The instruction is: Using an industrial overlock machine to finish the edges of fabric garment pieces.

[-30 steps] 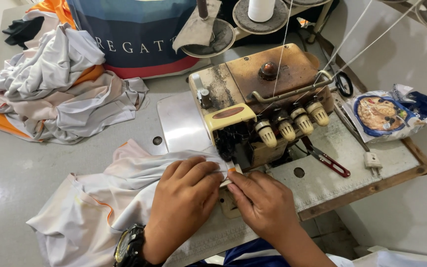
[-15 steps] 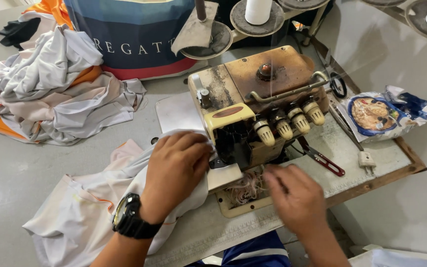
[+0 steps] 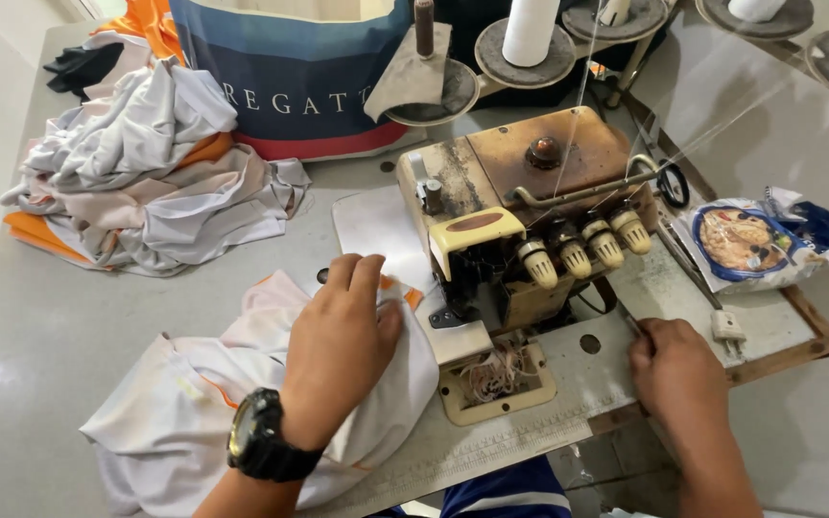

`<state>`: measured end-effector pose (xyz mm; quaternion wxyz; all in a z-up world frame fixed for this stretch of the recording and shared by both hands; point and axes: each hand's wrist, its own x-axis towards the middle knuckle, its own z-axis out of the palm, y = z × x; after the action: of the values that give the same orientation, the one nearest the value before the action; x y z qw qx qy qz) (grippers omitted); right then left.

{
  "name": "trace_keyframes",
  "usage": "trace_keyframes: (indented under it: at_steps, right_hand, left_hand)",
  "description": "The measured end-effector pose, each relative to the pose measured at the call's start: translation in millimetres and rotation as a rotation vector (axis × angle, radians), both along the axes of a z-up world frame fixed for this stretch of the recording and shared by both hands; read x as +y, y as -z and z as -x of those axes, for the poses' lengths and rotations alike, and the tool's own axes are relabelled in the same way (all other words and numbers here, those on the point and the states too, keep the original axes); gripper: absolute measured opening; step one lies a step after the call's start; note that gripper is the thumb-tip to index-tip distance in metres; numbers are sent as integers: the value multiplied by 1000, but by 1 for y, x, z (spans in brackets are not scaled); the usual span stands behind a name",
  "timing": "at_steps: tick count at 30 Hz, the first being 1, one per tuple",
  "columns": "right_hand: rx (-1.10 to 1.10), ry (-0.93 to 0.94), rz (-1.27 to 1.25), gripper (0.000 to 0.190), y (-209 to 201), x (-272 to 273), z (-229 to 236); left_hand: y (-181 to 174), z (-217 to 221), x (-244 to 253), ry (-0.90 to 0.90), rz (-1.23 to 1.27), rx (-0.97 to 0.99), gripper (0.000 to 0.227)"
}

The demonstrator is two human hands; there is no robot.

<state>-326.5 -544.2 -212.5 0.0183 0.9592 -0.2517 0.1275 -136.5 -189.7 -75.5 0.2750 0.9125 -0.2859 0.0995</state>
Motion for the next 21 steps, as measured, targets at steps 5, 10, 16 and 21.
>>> trace_keyframes:
  at_steps: [5, 10, 16, 21]
  right_hand:
    - [-154, 281, -549, 37, -52, 35, 1]
    - [-411, 328, -1147, 34, -102, 98, 2]
    - [-293, -132, -828, 45, -121, 144, -14]
    - [-379, -456, -142, 32, -121, 177, -54]
  left_hand:
    - [-23, -14, 10, 123, -241, 250, 56]
    - [-45, -16, 10, 93, -259, 486, 25]
    - [-51, -13, 16, 53, -25, 583, 27]
    - [-41, -5, 17, 14, 199, 478, 15]
